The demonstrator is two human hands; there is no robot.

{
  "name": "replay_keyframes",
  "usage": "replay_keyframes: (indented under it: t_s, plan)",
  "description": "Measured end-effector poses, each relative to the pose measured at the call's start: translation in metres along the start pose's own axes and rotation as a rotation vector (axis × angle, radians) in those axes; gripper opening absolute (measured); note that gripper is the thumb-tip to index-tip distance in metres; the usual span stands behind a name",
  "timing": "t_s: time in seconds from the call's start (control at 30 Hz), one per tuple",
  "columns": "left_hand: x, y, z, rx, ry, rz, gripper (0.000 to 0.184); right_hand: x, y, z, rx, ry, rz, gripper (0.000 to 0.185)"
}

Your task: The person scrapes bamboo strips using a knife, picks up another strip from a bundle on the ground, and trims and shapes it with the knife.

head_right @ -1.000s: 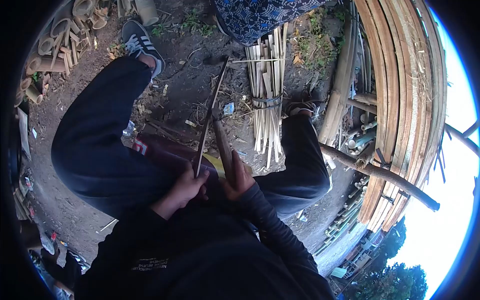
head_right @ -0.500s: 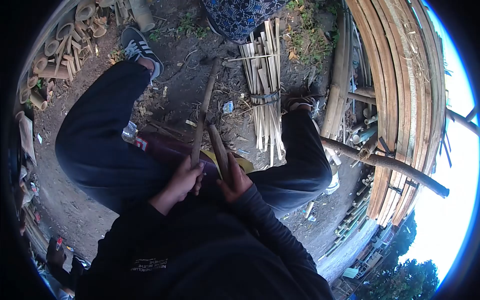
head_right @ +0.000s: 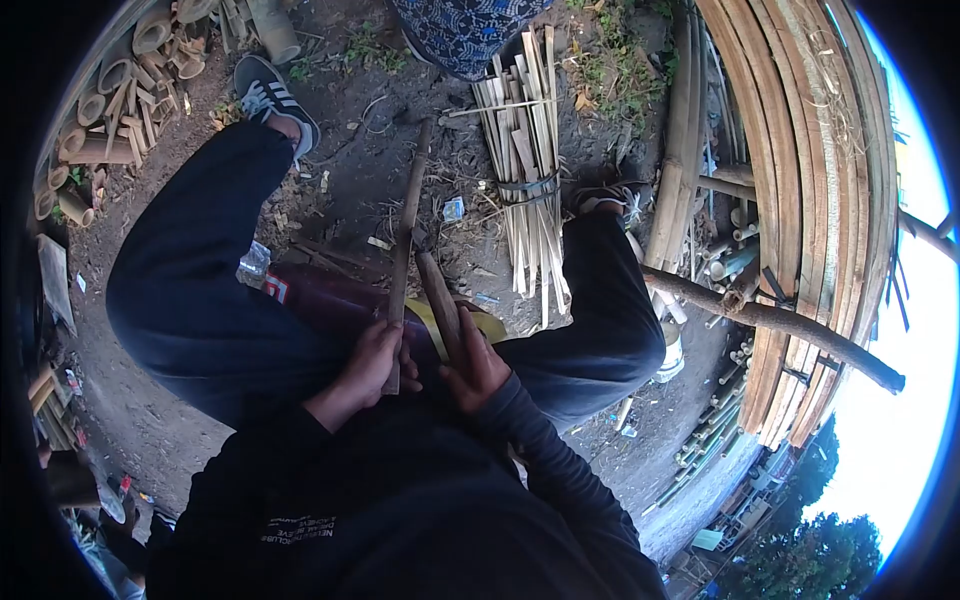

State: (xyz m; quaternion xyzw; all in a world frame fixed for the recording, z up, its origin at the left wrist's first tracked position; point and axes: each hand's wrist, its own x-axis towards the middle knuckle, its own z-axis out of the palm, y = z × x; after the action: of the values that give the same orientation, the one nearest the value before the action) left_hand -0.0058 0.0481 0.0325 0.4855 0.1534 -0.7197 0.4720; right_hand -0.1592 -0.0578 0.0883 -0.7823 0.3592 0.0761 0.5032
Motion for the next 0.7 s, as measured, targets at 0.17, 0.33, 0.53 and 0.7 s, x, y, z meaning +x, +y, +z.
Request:
replay_keyframes:
  t_s: [0.17,0.33,0.53,0.7]
  plan:
    - [0.004,0.006,0.002,0.036,0.032,0.048,0.018,0.01,-0.007,0.002,-0.028,0.022,-0.04,0.086]
    - [0.016,-0.009,-0.006,0.091,0.027,0.064,0.02,0.021,-0.02,0.001,-0.067,-0.008,-0.063,0.088]
    - [0.015,-0.003,-0.006,0.108,-0.041,0.119,0.028,0.03,-0.033,0.002,-0.128,-0.046,0.01,0.091]
    - [0.018,-0.004,-0.007,0.127,-0.041,0.121,0.028,0.036,-0.036,0.008,-0.137,-0.1,0.187,0.089]
